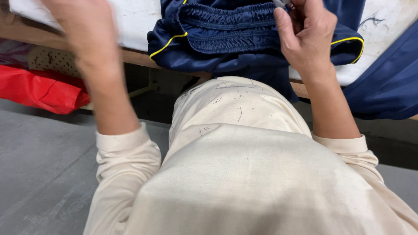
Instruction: The person trims loose threads and excess fabric from the elastic waistband and seams of a navy blue garment using small scissors. They repeatedly reposition the garment to access different areas and continue cutting until the end of the clip.
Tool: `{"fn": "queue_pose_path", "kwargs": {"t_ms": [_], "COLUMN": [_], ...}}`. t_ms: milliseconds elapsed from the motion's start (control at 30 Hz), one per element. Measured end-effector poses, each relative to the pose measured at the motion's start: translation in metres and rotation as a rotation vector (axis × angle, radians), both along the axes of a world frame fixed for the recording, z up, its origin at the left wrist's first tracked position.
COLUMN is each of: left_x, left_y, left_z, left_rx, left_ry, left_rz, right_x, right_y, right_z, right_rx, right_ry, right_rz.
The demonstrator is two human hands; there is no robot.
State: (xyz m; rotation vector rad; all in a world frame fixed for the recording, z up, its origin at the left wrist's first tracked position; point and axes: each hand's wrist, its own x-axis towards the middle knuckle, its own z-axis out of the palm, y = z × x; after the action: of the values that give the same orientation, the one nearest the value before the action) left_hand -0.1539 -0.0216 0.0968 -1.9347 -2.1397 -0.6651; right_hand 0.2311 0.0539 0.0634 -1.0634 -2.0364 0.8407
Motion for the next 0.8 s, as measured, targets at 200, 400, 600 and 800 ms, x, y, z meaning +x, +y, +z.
{"fn": "queue_pose_path", "kwargs": {"t_ms": [200,400,600,800], "left_x": [0.152,0.156,0.149,0.134], "left_y": [0.019,0.027,0.051,0.049], "left_z": [-0.063,-0.060,-0.060,-0.044], "left_rx": [-0.187,-0.192,-0.222,-0.354], "left_ry": [-0.481,-0.453,-0.193,-0.394], "left_rz": [-0.387,-0.429,-0.571,-0.647], "right_x": [-0.010,0.006,0.002,0.002], "right_y": [-0.015,-0.034,-0.016,-0.009], "right_z": [-0.031,-0.044,-0.046,-0.038], "right_rx": [-0.358,-0.473,-0.445,-0.439], "right_ry": [0.350,0.348,0.342,0.291], "right_rz": [-0.045,-0.046,-0.012,0.011]}}
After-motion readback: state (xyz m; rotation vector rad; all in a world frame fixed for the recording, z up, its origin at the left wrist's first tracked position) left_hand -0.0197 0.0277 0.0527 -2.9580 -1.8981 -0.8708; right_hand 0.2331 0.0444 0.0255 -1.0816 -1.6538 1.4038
